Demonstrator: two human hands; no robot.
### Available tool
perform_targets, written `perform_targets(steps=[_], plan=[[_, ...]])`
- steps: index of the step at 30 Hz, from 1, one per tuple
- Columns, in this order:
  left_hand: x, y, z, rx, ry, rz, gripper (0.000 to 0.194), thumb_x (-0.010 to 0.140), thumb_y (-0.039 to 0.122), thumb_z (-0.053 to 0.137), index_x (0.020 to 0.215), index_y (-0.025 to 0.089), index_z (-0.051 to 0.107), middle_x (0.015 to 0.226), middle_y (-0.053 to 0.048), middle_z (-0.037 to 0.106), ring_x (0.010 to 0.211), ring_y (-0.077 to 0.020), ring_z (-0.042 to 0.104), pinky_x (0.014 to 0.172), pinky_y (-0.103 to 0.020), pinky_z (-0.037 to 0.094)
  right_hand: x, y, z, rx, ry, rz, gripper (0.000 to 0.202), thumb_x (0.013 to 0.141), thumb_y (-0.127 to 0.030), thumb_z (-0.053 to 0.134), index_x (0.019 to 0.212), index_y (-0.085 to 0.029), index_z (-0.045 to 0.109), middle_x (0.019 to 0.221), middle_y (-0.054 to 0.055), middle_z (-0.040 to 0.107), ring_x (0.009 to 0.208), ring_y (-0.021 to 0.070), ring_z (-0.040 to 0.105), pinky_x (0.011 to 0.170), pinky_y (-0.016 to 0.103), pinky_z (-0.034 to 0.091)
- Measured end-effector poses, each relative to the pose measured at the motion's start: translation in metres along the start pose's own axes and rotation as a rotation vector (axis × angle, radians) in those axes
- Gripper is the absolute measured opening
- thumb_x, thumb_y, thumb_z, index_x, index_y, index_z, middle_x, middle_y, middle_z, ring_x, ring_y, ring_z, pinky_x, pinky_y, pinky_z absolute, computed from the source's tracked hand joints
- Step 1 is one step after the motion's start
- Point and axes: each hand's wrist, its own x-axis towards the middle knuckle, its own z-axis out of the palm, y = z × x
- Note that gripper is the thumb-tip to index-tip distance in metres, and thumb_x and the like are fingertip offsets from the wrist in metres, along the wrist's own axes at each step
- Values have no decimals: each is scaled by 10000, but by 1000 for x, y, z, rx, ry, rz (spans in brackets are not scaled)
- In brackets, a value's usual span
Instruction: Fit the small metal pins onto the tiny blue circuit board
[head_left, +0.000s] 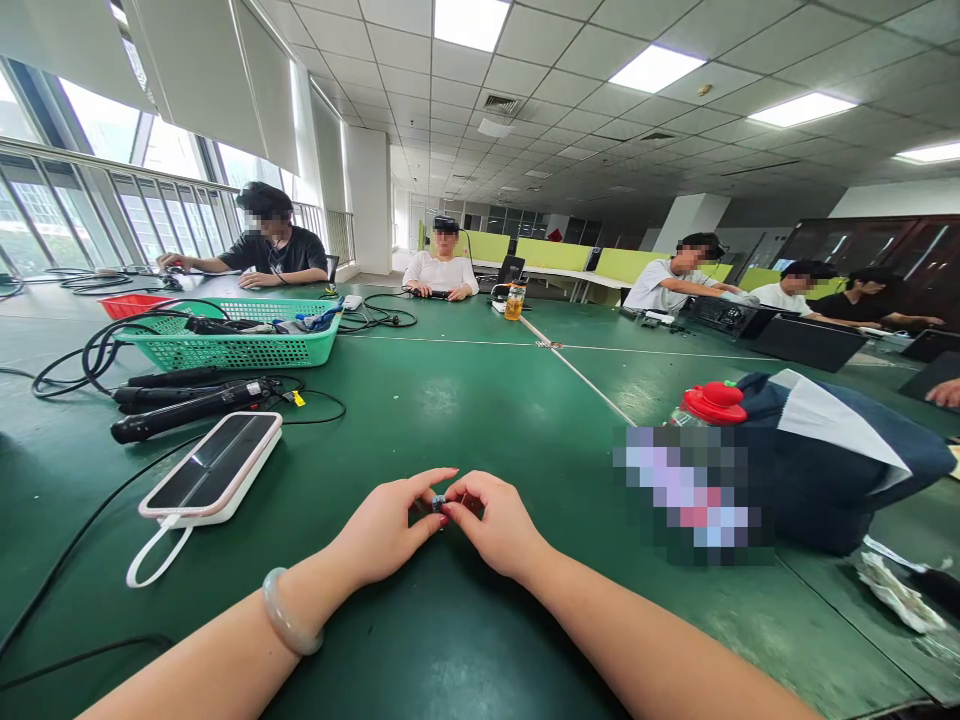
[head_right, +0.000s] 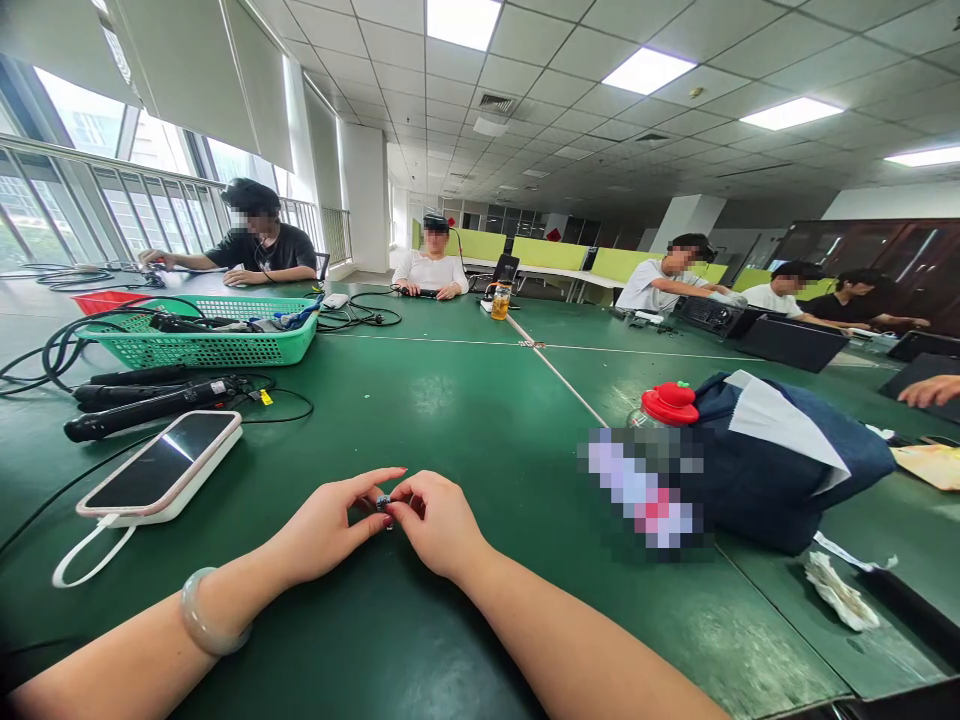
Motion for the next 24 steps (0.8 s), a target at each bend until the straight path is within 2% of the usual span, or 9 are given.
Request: perform_targets(steps=[7, 11, 17, 24], plan=[[-1, 1, -2, 94, -19, 22, 469, 782, 322, 528, 1246, 299, 465, 784, 23, 611, 725, -145, 564, 736, -268, 434, -1, -3, 0, -11, -27, 1, 85, 782, -152, 577, 748, -201, 637, 703, -5, 594, 633, 115, 517, 595, 229, 421], [-1, 3, -2, 117, -36, 60, 483, 791, 290, 503, 1269, 293, 437, 774, 24, 602, 710, -139, 549, 722, -259, 427, 0, -2, 1, 30, -36, 9, 111, 786, -150, 581, 771, -214, 671, 717, -7, 621, 656, 118, 541, 619, 230, 432], [-3, 5, -1, 163, -68, 83, 487, 788, 235, 450, 1274, 267, 434, 712, 27, 578, 623, -122, 504, 612, -226, 400, 0, -3, 0, 91, -54, -42, 168, 788, -101, 553, 765, -217, 673, 766, -13, 646, 724, 118, 572, 683, 227, 441], [-4, 5, -1, 152, -73, 129, 506, 786, 214, 421, 1289, 265, 409, 781, 12, 609, 652, -128, 516, 629, -232, 412, 0, -4, 0, 70, -63, -43, 149, 796, -111, 552, 767, -209, 660, 791, -1, 644, 754, 128, 577, 724, 244, 453]])
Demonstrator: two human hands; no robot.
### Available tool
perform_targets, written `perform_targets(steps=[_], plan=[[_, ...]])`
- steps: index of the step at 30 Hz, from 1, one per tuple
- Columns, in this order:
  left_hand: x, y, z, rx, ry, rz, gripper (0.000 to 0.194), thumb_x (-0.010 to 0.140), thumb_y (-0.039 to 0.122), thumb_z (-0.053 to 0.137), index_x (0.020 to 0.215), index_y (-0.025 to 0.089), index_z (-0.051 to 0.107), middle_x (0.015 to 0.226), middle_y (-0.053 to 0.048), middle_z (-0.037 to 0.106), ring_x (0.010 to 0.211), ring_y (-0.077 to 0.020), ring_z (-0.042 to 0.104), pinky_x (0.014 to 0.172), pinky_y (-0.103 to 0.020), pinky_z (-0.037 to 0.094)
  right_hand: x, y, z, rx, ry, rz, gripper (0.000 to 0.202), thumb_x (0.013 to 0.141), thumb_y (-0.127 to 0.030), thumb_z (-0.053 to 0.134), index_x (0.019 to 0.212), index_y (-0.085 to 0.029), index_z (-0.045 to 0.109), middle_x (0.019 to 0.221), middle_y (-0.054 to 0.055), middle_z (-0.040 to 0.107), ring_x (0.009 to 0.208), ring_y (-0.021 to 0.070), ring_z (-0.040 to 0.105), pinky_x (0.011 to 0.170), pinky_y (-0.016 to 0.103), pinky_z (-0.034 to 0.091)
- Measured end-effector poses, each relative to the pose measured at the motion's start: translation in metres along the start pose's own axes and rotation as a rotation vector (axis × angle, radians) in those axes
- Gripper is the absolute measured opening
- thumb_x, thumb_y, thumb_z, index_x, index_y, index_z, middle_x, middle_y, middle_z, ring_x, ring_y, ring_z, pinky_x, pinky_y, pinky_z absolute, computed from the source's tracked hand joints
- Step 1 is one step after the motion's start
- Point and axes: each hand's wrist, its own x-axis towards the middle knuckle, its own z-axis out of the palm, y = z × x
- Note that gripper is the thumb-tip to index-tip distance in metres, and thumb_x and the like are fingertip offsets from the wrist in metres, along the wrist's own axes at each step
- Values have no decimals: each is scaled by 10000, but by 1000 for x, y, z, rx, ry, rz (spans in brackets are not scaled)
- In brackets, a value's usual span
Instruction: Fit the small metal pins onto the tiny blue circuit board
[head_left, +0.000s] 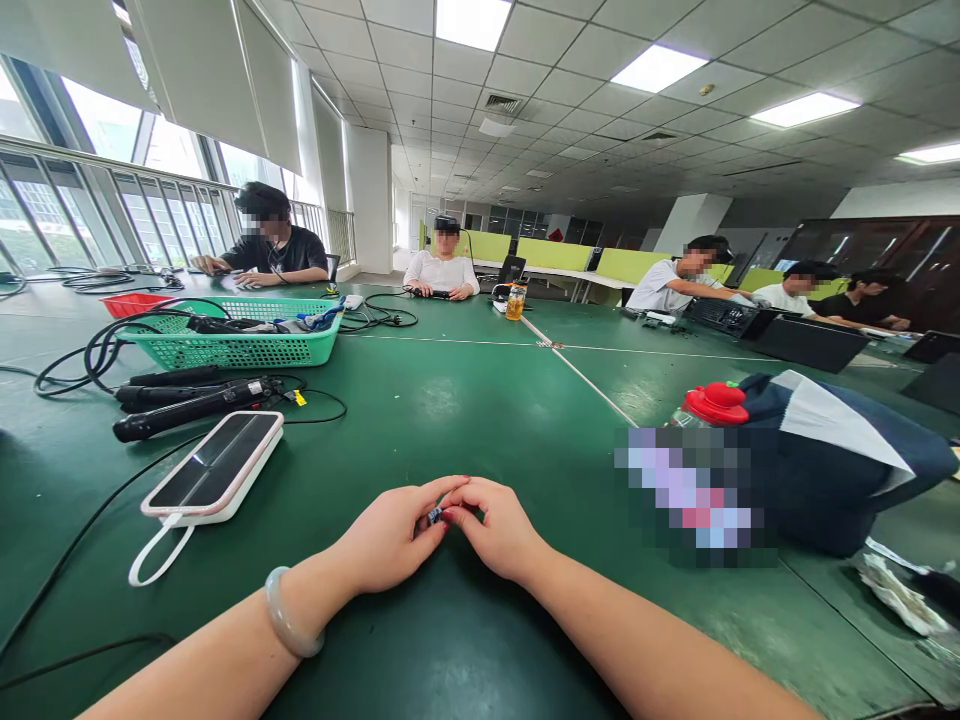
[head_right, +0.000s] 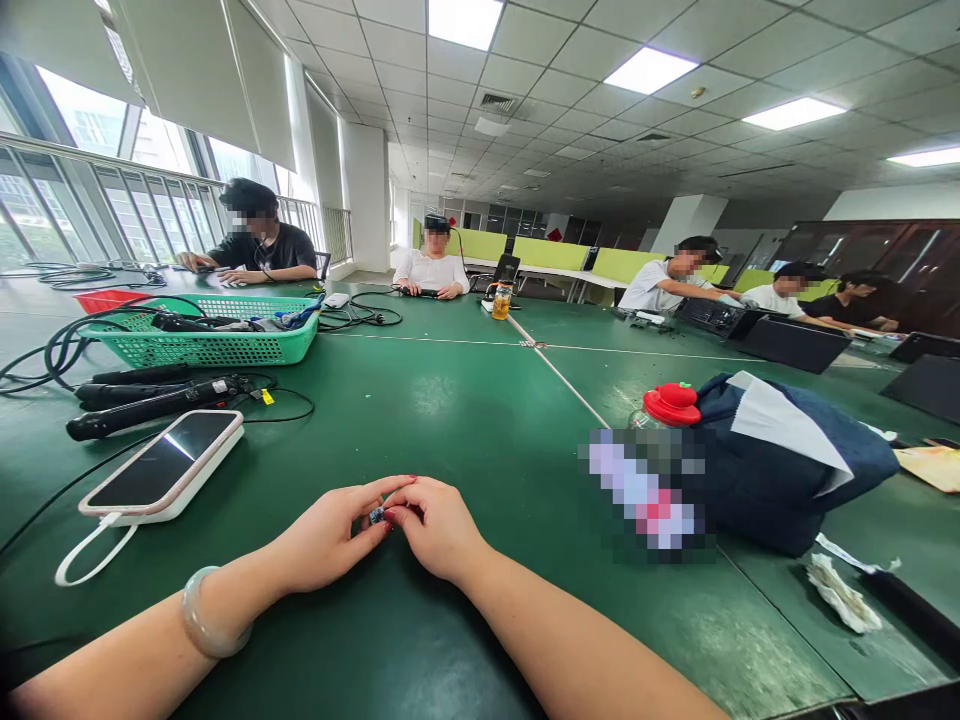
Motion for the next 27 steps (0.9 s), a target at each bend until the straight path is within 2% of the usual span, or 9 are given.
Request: perform_targets(steps=[10, 21, 27], plan=[[0, 2, -1, -5, 0, -2, 493, 786, 191, 398, 1272, 271, 420, 838, 10, 624, 662, -129, 531, 665, -240, 418, 0, 0, -1, -8, -5, -22, 164, 803, -120, 544, 804, -220, 675, 825, 2, 655, 779, 130, 591, 748, 248, 462], [3, 2, -3, -7, 39, -96, 375, 821, 249, 374, 1174, 239, 498, 629, 32, 539, 562, -125, 477, 564, -226, 362, 0, 6, 0, -78, 19, -23, 172, 831, -151, 532, 856, -233, 681, 784, -1, 651, 741, 126, 587, 713, 247, 454], [3, 2, -3, 1, 51, -131, 299, 839, 271, 362, 1073, 258, 549, 625, 36, 549, 595, -139, 503, 578, -232, 361, 0, 7, -1, -96, 18, -19, 179, 832, -155, 530, 872, -239, 684, 781, 0, 646, 724, 126, 581, 694, 245, 452]])
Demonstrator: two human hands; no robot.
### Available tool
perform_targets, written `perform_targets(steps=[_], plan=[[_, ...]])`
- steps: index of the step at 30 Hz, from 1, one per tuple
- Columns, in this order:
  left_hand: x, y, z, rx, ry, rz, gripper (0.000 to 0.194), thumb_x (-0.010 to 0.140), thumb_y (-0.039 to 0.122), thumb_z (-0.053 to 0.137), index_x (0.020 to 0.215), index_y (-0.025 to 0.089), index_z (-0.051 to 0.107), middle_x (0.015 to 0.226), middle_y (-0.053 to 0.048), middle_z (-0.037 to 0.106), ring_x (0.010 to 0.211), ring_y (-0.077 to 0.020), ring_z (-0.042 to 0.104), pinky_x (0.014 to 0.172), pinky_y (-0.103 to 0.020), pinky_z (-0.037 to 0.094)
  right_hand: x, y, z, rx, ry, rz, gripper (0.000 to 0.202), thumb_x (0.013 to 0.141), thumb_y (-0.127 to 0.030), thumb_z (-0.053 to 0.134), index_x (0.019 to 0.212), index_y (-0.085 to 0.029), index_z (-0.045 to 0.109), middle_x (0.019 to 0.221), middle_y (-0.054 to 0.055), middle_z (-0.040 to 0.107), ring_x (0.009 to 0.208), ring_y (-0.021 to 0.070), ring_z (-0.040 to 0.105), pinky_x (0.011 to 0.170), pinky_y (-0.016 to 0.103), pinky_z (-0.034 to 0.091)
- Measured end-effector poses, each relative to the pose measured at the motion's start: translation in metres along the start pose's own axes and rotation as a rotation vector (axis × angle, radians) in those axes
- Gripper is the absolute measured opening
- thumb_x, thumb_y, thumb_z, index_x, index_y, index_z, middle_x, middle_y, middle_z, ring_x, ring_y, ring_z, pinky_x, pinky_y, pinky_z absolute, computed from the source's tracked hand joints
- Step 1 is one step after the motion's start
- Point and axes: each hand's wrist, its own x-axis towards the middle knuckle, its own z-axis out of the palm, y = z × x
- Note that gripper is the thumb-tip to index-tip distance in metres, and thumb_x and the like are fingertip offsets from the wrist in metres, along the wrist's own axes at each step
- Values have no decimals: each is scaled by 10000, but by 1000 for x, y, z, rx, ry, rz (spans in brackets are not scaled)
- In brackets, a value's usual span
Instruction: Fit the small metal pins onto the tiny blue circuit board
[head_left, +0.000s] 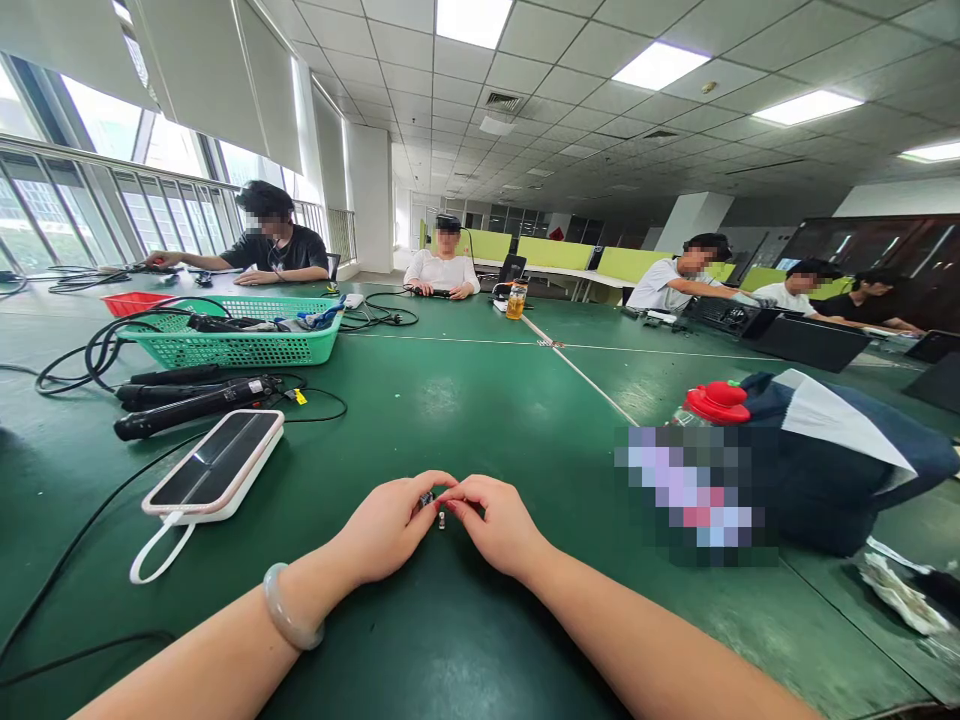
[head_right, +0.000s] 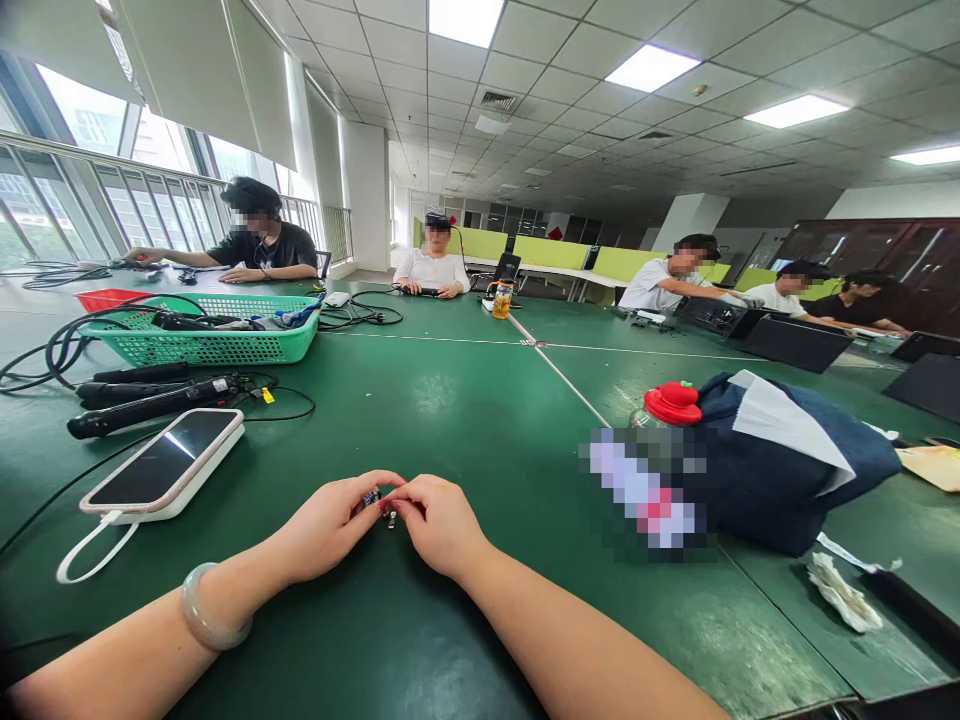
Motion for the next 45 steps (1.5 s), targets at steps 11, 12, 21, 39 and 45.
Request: perform_targets(steps=[11, 12, 21, 39, 45], plan=[[5, -14, 1, -27, 129, -176, 293, 849, 321, 355, 1049, 267, 563, 636, 31, 587, 567, -144, 529, 564, -238, 383, -3, 6, 3, -118, -112, 49, 249, 750, -145, 628, 975, -243, 664, 975, 18, 608, 875, 156, 546, 816, 289, 445], [6, -15, 2, -36, 135, -185, 290, 851, 319, 351, 1038, 265, 566, 639, 31, 594, 583, -147, 541, 575, -239, 392, -3, 6, 3, -139, -126, 18, 274, 745, -150, 638, 1002, -243, 658, 1001, 23, 603, 926, 167, 528, 858, 302, 429], [8, -23, 4, -54, 168, -186, 324, 862, 302, 296, 1048, 246, 556, 799, 8, 666, 747, -162, 606, 700, -264, 436, -1, 8, 8, -291, -184, -88, 176, 804, -181, 601, 957, -230, 672, 937, 19, 633, 921, 170, 506, 848, 304, 410], [9, -21, 2, 49, 120, -145, 301, 830, 319, 400, 975, 254, 656, 1010, 4, 675, 935, -194, 596, 840, -291, 434, 4, 4, 6, -330, -203, 9, 68, 777, -158, 643, 720, -180, 614, 758, 6, 599, 798, 149, 502, 732, 256, 413], [9, -21, 2, 51, 109, -138, 302, 824, 305, 406, 974, 251, 663, 1005, 5, 680, 933, -191, 597, 842, -282, 438, 4, 7, 8, -370, -212, -22, 66, 790, -148, 625, 738, -177, 598, 771, 7, 591, 795, 146, 494, 732, 252, 413]])
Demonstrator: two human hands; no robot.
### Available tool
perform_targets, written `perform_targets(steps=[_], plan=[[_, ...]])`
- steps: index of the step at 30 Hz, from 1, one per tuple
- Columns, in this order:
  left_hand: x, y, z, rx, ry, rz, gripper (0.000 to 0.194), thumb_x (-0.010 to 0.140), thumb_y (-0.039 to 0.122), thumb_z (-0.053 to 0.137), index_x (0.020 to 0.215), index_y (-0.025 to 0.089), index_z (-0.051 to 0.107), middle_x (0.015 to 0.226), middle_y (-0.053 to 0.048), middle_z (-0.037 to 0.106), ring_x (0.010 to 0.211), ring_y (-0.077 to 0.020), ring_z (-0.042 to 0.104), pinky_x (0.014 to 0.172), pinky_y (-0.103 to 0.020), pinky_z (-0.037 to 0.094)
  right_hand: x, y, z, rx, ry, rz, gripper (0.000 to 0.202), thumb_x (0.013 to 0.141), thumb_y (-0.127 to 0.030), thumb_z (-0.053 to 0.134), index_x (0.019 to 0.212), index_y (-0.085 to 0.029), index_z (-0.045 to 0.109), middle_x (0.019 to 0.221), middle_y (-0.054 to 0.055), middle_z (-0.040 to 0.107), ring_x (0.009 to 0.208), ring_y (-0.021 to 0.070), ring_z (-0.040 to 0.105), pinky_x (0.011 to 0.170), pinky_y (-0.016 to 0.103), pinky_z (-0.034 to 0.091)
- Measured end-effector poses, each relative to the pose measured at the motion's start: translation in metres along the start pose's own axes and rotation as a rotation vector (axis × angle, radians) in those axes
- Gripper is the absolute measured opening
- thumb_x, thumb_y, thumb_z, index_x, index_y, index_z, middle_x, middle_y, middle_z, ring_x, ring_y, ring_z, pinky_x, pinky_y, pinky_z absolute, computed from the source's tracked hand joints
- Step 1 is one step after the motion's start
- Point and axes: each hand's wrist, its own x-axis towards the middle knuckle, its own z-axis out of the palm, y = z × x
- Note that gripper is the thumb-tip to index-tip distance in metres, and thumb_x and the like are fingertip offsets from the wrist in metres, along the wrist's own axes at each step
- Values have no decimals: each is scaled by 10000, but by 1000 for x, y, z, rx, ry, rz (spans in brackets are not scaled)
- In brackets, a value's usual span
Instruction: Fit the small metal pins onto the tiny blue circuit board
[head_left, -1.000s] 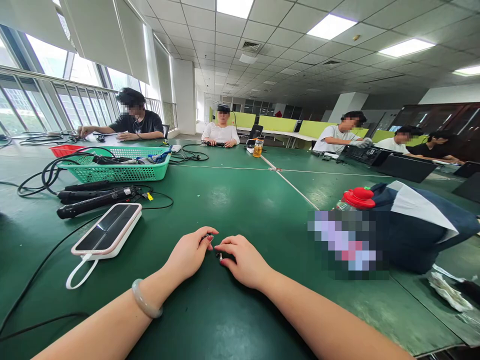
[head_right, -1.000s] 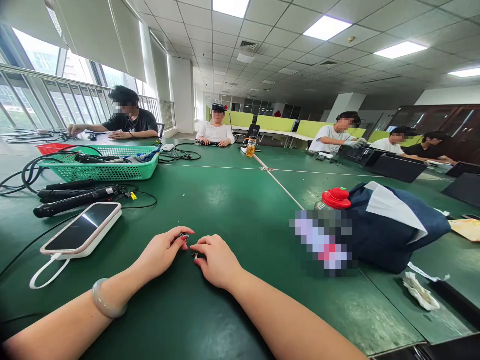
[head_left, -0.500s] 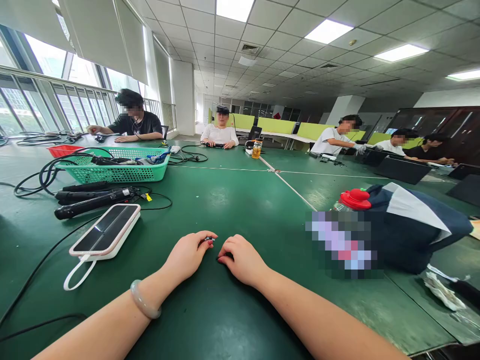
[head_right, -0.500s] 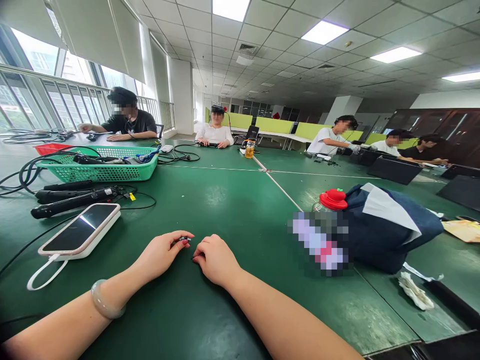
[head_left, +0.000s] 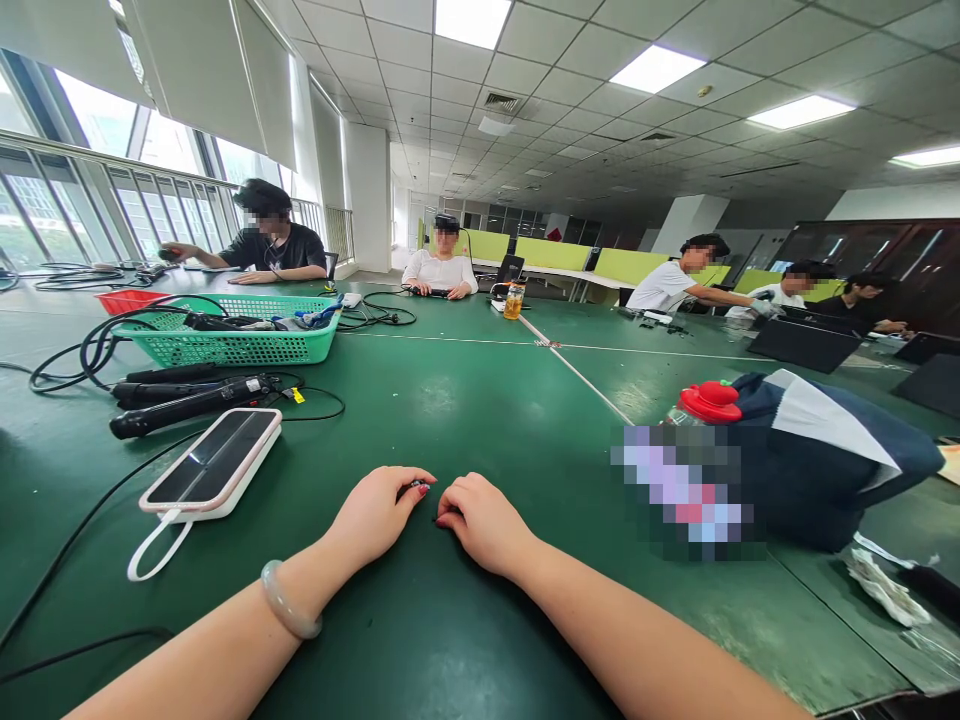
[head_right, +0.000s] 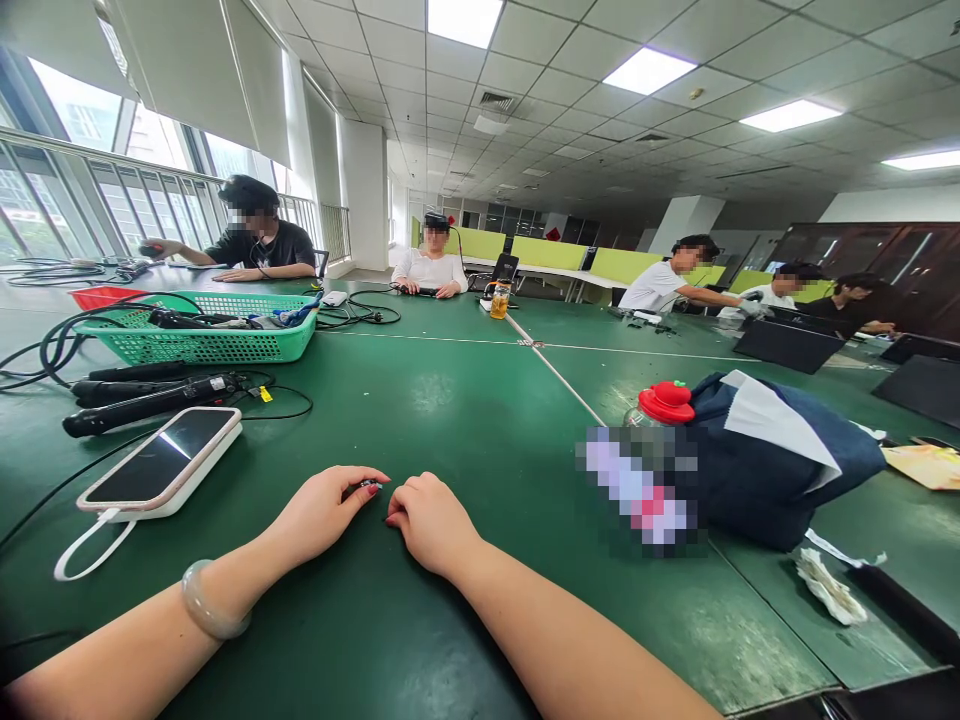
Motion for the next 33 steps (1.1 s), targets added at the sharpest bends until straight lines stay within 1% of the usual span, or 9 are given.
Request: perform_targets(steps=[5, 16, 24, 33], plan=[[-1, 0, 0, 26, -6, 8, 300, 823, 299, 406, 966, 253, 666, 992, 6, 682, 926, -191, 598, 834, -281, 438, 0, 1, 1, -22, -2, -23, 64, 804, -151, 609, 749, -181, 597, 775, 5, 585, 792, 143, 492, 730, 251, 410], [-1, 0, -1, 30, -16, 22, 297, 823, 292, 413, 973, 251, 667, 1001, 1, 683, 941, -190, 598, 832, -270, 437, 0, 2, 1, -36, -2, -25, 80, 823, -152, 583, 749, -180, 589, 758, 6, 582, 781, 142, 491, 716, 250, 402], [-2, 4, -3, 27, -31, 19, 306, 820, 292, 406, 973, 246, 668, 1010, -5, 681, 954, -196, 593, 840, -275, 435, 0, 3, 3, -37, 4, -35, 87, 827, -133, 568, 753, -178, 579, 755, 6, 578, 779, 143, 486, 718, 249, 397], [-1, 1, -1, 40, -31, -3, 318, 825, 310, 403, 1007, 247, 656, 1001, -17, 680, 934, -204, 593, 839, -292, 433, -1, 1, 1, -21, 1, -28, 110, 825, -116, 557, 739, -180, 579, 738, 4, 584, 765, 141, 488, 704, 243, 400]])
